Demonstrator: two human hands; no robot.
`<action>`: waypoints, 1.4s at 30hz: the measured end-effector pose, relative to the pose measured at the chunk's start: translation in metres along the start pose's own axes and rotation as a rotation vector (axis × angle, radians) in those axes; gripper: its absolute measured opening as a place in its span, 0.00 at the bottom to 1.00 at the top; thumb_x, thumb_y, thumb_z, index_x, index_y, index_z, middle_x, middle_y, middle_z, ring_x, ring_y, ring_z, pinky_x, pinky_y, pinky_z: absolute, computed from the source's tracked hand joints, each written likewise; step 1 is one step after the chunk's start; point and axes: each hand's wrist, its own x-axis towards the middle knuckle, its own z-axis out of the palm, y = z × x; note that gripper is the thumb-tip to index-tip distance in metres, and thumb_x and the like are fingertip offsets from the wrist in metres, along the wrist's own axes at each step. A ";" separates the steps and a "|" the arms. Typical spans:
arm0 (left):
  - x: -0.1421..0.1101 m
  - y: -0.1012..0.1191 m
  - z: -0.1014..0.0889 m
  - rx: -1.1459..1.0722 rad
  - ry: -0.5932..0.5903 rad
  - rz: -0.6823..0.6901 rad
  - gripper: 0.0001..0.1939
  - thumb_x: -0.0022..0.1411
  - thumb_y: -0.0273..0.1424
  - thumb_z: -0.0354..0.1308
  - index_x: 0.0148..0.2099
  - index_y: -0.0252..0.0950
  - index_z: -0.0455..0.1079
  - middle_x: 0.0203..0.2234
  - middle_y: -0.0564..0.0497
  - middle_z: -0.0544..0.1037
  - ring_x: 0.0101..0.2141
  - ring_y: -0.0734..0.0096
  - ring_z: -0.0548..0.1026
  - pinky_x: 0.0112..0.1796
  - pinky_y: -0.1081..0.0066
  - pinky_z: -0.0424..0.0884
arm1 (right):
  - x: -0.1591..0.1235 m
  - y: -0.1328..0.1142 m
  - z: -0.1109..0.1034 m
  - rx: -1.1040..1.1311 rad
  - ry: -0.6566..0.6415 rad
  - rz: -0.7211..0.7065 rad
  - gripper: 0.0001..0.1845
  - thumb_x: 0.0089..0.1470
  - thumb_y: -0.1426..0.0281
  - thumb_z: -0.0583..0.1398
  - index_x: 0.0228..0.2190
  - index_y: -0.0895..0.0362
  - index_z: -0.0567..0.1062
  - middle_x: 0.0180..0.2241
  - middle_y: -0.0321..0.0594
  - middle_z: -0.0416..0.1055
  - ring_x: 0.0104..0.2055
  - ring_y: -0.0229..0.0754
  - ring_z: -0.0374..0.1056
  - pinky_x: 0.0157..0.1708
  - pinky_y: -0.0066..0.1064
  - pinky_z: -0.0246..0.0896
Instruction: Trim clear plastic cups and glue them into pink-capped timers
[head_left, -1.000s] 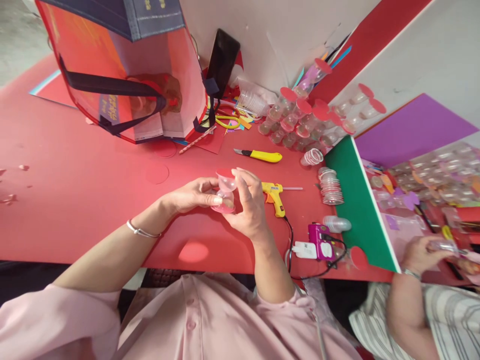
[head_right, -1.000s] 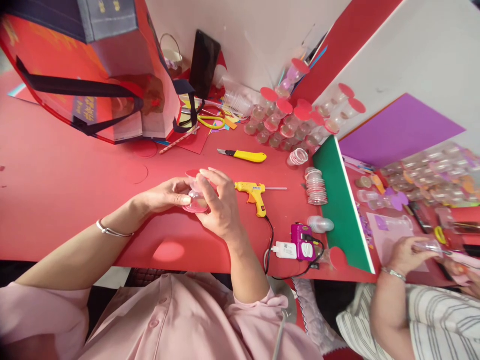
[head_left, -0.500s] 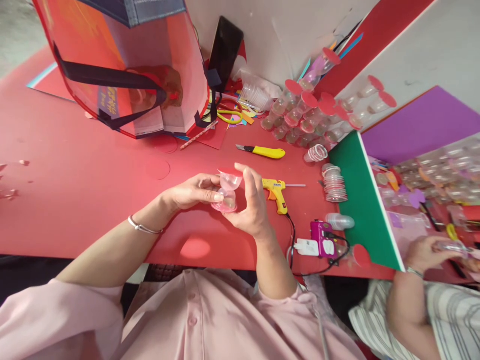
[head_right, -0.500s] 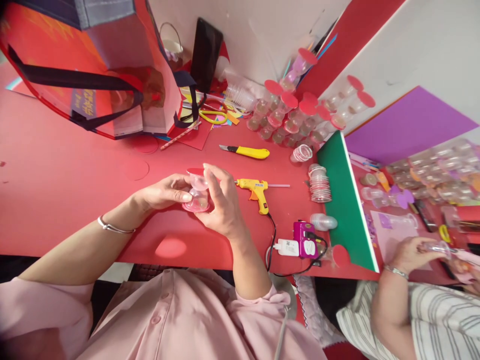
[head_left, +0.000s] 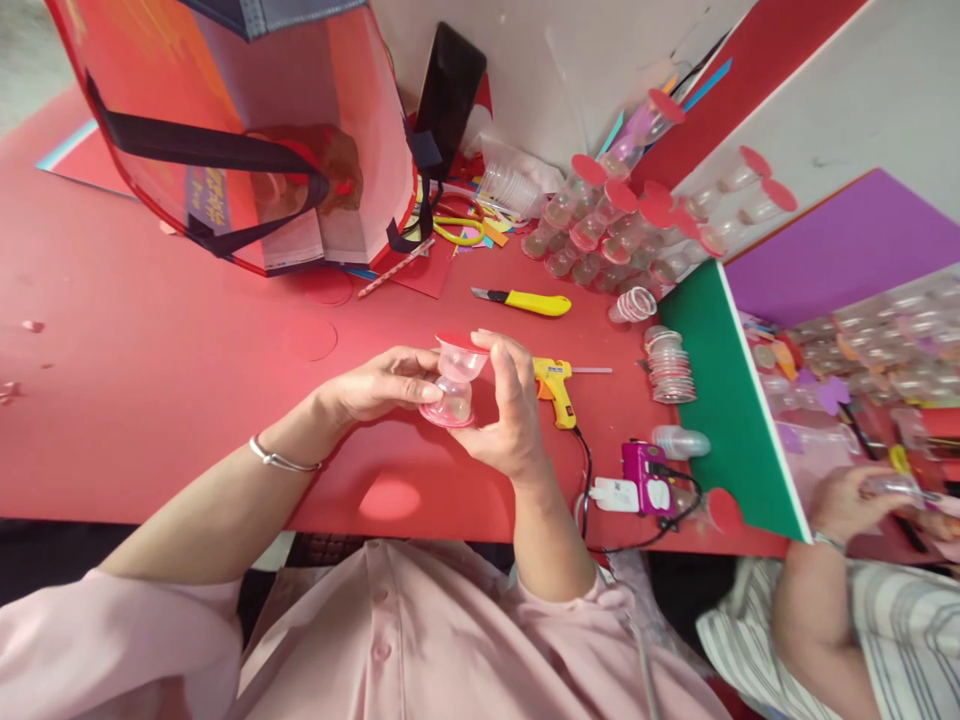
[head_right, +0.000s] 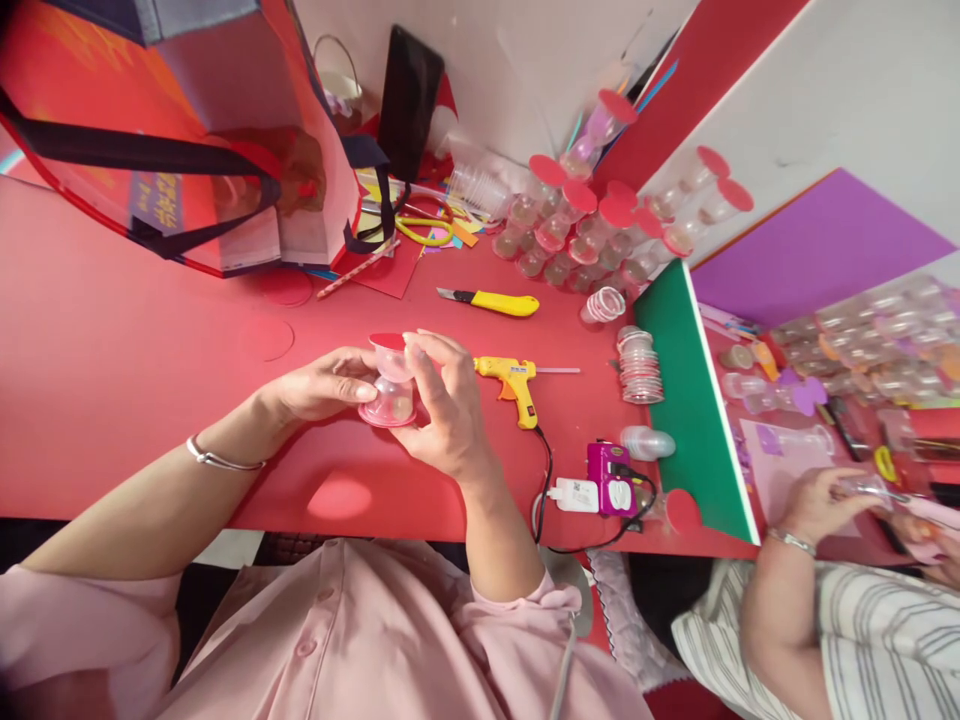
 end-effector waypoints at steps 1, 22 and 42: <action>0.000 0.000 0.000 -0.013 -0.003 -0.006 0.23 0.55 0.38 0.77 0.49 0.30 0.82 0.42 0.39 0.85 0.40 0.59 0.82 0.44 0.65 0.78 | 0.000 0.000 0.000 -0.007 0.000 0.001 0.57 0.62 0.61 0.68 0.76 0.42 0.39 0.63 0.50 0.66 0.65 0.56 0.67 0.61 0.58 0.74; 0.006 -0.002 0.005 0.037 0.020 0.044 0.29 0.45 0.36 0.83 0.49 0.32 0.81 0.43 0.42 0.85 0.44 0.58 0.83 0.47 0.63 0.78 | -0.002 0.002 0.002 -0.007 -0.020 -0.014 0.53 0.64 0.65 0.67 0.76 0.39 0.42 0.65 0.48 0.66 0.69 0.56 0.64 0.63 0.57 0.72; 0.002 -0.003 -0.002 0.015 -0.046 0.025 0.30 0.50 0.41 0.80 0.53 0.33 0.81 0.46 0.41 0.84 0.45 0.57 0.82 0.48 0.63 0.78 | -0.002 -0.001 0.004 0.008 -0.015 0.016 0.53 0.64 0.61 0.67 0.76 0.40 0.41 0.62 0.49 0.66 0.67 0.56 0.66 0.63 0.57 0.73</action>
